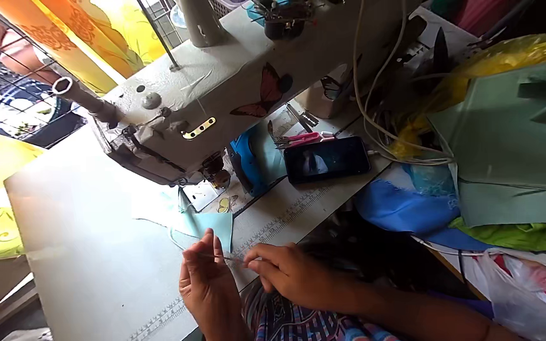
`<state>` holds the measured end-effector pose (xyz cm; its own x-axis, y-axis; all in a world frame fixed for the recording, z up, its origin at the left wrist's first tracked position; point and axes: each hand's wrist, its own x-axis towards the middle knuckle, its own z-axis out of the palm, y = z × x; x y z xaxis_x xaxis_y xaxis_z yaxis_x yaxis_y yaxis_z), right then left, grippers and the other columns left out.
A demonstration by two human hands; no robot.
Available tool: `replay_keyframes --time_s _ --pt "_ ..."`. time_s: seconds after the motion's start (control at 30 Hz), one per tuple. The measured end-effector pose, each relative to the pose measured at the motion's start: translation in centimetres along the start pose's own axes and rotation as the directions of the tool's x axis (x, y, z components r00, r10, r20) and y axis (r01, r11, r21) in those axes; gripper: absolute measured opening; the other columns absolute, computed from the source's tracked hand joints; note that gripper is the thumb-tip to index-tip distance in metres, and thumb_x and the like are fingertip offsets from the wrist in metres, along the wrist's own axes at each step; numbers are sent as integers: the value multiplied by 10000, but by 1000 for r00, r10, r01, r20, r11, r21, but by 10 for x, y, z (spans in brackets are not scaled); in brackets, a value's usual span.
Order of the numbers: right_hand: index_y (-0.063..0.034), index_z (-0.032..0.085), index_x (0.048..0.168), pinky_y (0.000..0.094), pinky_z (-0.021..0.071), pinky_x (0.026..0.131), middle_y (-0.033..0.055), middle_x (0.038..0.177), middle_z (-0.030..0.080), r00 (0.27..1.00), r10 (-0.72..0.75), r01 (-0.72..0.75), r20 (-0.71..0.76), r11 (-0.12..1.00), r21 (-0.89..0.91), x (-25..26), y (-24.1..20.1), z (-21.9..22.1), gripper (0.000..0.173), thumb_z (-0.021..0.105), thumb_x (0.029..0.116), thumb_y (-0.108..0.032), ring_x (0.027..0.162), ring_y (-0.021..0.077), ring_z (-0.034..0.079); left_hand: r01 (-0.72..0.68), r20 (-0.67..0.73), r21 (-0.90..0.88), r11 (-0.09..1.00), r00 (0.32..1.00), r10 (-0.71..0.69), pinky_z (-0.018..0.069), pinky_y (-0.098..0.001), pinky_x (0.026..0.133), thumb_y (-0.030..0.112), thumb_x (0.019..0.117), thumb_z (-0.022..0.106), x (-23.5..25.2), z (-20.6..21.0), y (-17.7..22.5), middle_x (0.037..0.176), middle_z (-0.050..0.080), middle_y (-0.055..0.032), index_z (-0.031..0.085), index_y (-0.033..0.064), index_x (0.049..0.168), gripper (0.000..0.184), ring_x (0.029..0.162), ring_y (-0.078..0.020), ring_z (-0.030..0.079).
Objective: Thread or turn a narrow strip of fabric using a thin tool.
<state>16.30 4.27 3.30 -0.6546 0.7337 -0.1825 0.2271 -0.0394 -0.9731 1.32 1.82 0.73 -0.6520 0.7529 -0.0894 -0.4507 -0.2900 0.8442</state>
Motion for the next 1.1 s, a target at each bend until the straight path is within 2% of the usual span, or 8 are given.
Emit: replay_keyframes --time_s 0.1,0.17,0.27,0.37,0.63,0.87,1.0,1.1 --pt "-17 710 1120 223 410 549 50 711 593 991 -59 56 -120 998 -33 -3 10 10 292 482 1074 -193 562 71 483 9 -72 5 1000 997 -9 599 -279 904 151 1119 315 -1 2 0 953 793 -7 705 135 914 441 986 -116 751" --pt "-22 736 1078 203 425 552 55 735 647 964 -157 141 -216 986 -88 -3 15 17 272 515 1057 -179 574 59 520 3 -109 31 1000 994 0 595 -267 901 135 1114 342 -3 3 -2 953 794 -3 704 128 913 415 988 -108 750" --pt "-20 743 1055 215 472 575 78 760 695 929 -255 214 -267 961 -174 -3 18 21 249 533 1045 -153 618 85 606 -8 -150 72 997 989 19 597 -254 876 134 1111 357 -5 5 -5 925 793 16 702 142 895 407 971 -84 748" --pt "-10 747 1058 233 494 599 93 781 712 927 -256 212 -274 961 -179 -2 21 24 249 540 1041 -147 654 105 645 -25 -158 104 994 987 41 595 -246 871 139 1111 357 -7 7 -6 917 792 31 696 158 882 410 968 -70 745" --pt "-1 748 1072 175 458 565 71 763 695 926 -227 208 -301 974 -92 -3 30 33 263 530 1038 -143 580 43 564 -77 -141 113 991 986 93 580 -239 897 96 1098 375 -11 5 -14 920 790 23 710 128 870 406 987 -64 736" --pt "-8 745 1085 171 460 572 56 773 692 937 -192 194 -291 981 -23 0 36 44 269 527 1043 -161 589 29 562 -57 -220 111 992 972 81 577 -195 855 75 1098 382 -10 -1 -27 874 780 29 687 100 876 378 906 -39 736" --pt "-22 744 1112 217 462 592 58 777 681 966 -117 116 -229 993 -18 6 34 45 288 515 1050 -188 602 61 554 -59 -225 96 994 971 80 587 -214 840 87 1097 395 -7 -8 -27 915 786 14 688 106 874 369 894 -50 740" --pt "-25 708 1135 352 506 680 111 823 672 993 -75 54 -91 976 -212 11 26 29 307 461 1077 -200 716 190 624 -109 -178 72 991 977 121 589 -236 869 73 1088 420 -4 -14 -33 950 789 -12 699 93 884 346 938 -77 745"
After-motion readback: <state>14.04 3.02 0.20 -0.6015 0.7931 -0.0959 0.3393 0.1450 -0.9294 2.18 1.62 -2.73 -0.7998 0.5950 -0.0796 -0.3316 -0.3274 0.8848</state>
